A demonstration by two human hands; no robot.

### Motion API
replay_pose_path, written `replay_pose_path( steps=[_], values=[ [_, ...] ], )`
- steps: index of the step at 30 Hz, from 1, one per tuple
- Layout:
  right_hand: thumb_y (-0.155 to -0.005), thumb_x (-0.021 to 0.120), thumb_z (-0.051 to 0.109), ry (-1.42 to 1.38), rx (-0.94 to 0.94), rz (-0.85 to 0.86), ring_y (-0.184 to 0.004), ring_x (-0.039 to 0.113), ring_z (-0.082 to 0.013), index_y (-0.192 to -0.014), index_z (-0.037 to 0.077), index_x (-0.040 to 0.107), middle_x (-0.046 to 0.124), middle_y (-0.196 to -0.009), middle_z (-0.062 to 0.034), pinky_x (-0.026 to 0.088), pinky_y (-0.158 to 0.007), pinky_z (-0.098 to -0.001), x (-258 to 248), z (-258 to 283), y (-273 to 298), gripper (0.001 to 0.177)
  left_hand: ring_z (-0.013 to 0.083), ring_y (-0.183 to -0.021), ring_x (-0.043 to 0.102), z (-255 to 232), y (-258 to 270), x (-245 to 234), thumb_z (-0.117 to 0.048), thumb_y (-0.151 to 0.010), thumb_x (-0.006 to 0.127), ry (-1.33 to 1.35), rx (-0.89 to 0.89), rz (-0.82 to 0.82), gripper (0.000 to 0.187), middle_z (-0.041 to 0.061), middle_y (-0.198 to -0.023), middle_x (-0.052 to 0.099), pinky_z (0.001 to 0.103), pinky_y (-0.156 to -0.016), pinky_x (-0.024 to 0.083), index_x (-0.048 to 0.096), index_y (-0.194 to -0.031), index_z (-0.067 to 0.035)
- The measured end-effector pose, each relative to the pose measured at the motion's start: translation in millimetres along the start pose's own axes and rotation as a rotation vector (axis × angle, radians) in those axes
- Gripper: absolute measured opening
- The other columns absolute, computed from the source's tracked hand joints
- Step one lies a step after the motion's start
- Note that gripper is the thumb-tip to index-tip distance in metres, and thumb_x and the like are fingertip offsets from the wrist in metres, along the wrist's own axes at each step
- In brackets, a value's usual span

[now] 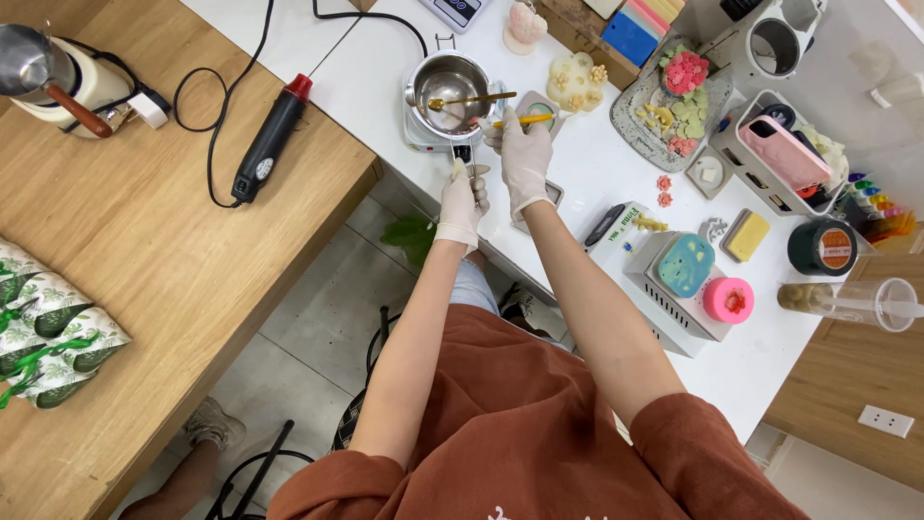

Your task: The person places small red wax pieces into a pink silicone candle mold using a pencil-like tool, pressing them into position, then uses a heat gun to melt wax in a metal pot on a warmer. They alternate between arranging wax in the mold and heating the pot.

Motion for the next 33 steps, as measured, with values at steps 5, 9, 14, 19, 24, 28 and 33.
replay_pose_path(
  steps=[5,9,14,19,24,28,33],
  values=[
    [-0.1,0.062,0.021,-0.027,0.015,-0.029,-0.062,0.074,-0.0207,-0.103,-0.004,0.056,0.075,-0.081,-0.017,0.063,-0.056,-0.0311,-12,11,4,0.026,0.006,-0.052,0.04,-1,3,3,-0.048,-0.109,0.042,0.05,0.004,-0.007,0.049,-0.007,-0.064,0.045,0.022,-0.047,0.035,0.065,-0.098,-0.007],
    [-0.1,0.063,0.021,-0.008,0.024,0.007,-0.062,0.074,-0.022,-0.102,-0.005,0.058,0.076,-0.083,-0.0186,0.061,-0.056,-0.0307,-18,11,-2,0.026,0.0058,-0.052,0.04,1,0,2,-0.049,-0.108,0.042,0.05,-0.003,-0.012,0.049,-0.007,-0.064,0.046,0.022,-0.047,0.035,0.064,-0.096,-0.007],
    [-0.099,0.066,0.016,-0.053,-0.08,0.085,-0.071,0.077,-0.0215,-0.103,-0.007,0.061,0.076,-0.088,-0.0171,0.065,-0.063,-0.0308,-7,12,1,0.024,0.0066,-0.053,0.042,2,-2,2,-0.049,-0.108,0.043,0.054,0.004,-0.004,0.048,-0.006,-0.065,0.047,0.023,-0.048,0.037,0.064,-0.097,-0.008],
    [-0.098,0.069,0.012,0.104,-0.221,0.065,-0.081,0.078,-0.0188,-0.106,-0.006,0.064,0.076,-0.095,-0.0133,0.064,-0.073,-0.0291,-3,45,25,0.02,0.0068,-0.054,0.046,3,-6,-3,-0.051,-0.106,0.043,0.012,-0.008,-0.033,0.049,-0.005,-0.066,0.051,0.023,-0.049,0.039,0.066,-0.097,-0.008],
    [-0.098,0.071,0.007,0.027,-0.317,0.138,-0.089,0.074,-0.0159,-0.112,-0.004,0.068,0.074,-0.103,-0.0104,0.061,-0.08,-0.0276,-5,55,30,0.019,0.0098,-0.067,0.064,1,-19,-24,-0.047,-0.105,0.058,-0.269,0.158,-0.192,0.041,0.002,-0.081,0.066,0.026,-0.057,0.047,0.056,-0.108,-0.006],
    [-0.096,0.072,0.005,-0.019,-0.297,0.128,-0.087,0.073,-0.0155,-0.109,-0.005,0.07,0.075,-0.101,-0.0102,0.062,-0.079,-0.0276,0,42,33,0.017,0.0132,-0.064,0.05,-11,-8,-19,-0.05,-0.111,0.056,-0.258,0.241,-0.115,0.049,0.005,-0.082,0.062,0.03,-0.054,0.041,0.058,-0.108,-0.001],
    [-0.095,0.072,0.002,-0.025,-0.313,0.169,-0.087,0.07,-0.0124,-0.108,-0.004,0.071,0.074,-0.099,-0.0077,0.059,-0.079,-0.0266,2,16,43,0.015,0.0123,-0.074,0.065,-7,5,-7,-0.044,-0.106,0.037,-0.143,0.031,-0.049,0.041,0.003,-0.087,0.069,0.029,-0.065,0.055,0.06,-0.112,-0.01]
  ],
)
Point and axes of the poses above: each hand's wrist, its own y-axis away from the middle knuckle, its own x-axis out of the palm, z = x × y, the point moved 7 cm from there along -y, towards the middle knuckle
